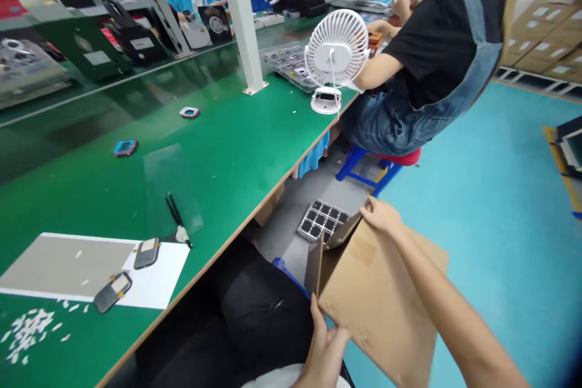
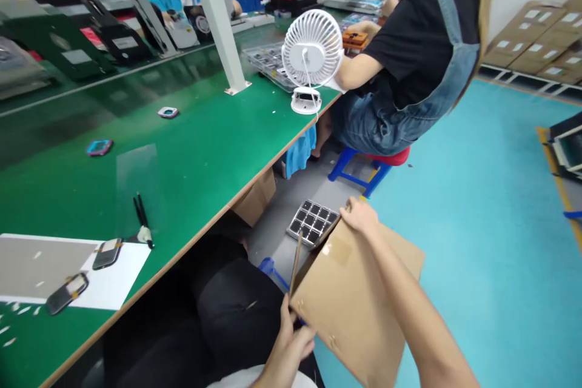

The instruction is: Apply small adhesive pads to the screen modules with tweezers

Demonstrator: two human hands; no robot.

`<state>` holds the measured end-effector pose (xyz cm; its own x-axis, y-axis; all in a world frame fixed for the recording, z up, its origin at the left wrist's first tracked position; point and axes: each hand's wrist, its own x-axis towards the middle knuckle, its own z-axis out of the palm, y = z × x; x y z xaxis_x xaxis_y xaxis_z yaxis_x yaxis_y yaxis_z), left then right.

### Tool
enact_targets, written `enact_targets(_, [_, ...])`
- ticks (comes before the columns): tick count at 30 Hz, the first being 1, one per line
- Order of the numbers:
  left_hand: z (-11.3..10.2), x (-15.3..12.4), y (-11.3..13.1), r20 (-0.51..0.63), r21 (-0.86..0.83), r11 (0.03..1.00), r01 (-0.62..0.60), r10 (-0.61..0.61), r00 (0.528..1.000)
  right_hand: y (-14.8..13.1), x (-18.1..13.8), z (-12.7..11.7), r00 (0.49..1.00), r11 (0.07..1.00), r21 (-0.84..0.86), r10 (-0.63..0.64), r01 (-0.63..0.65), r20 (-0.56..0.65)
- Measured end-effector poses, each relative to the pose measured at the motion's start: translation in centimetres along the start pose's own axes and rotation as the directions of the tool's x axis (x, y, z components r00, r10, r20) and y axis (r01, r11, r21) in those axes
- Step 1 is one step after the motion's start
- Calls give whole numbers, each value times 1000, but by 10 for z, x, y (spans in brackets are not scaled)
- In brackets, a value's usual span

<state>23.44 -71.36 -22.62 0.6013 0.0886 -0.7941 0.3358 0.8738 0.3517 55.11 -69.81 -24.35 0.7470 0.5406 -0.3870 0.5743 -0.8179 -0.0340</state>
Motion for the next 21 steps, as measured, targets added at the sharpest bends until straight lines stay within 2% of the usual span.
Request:
enact_targets(3, [-13,-8,3,-49,-183,973,143,-155,987,-63,4,-8,968,972,-25,-234,233,-88])
enact_targets(7, [-10,-3,12,-48,-399,878,264,-308,950,-142,-2,-17,847,858,-56,-512,510,-145])
enact_targets(11, [-1,17,18,-9,-483,819,310,-359,933,-218,-22,10,688,694,-38,-719,719,-99])
enact_targets(14, [-11,28,20,-61,-464,836,293,-360,931,-261,-40,39,601,603,5,-795,798,-84])
enact_targets(16, [-27,30,23,-151,-426,865,266,-358,921,-268,-46,49,597,598,29,-794,801,-109])
enact_targets(17, [-36,31,27,-200,-404,882,241,-343,918,-262,-45,50,616,617,37,-777,786,-129])
enact_targets(19, [-52,33,39,-282,-358,921,152,-262,923,-232,-38,44,696,700,49,-696,713,-176])
enact_targets(21, [-66,38,58,-343,-309,951,21,-132,930,-186,-28,35,811,822,63,-542,566,-219])
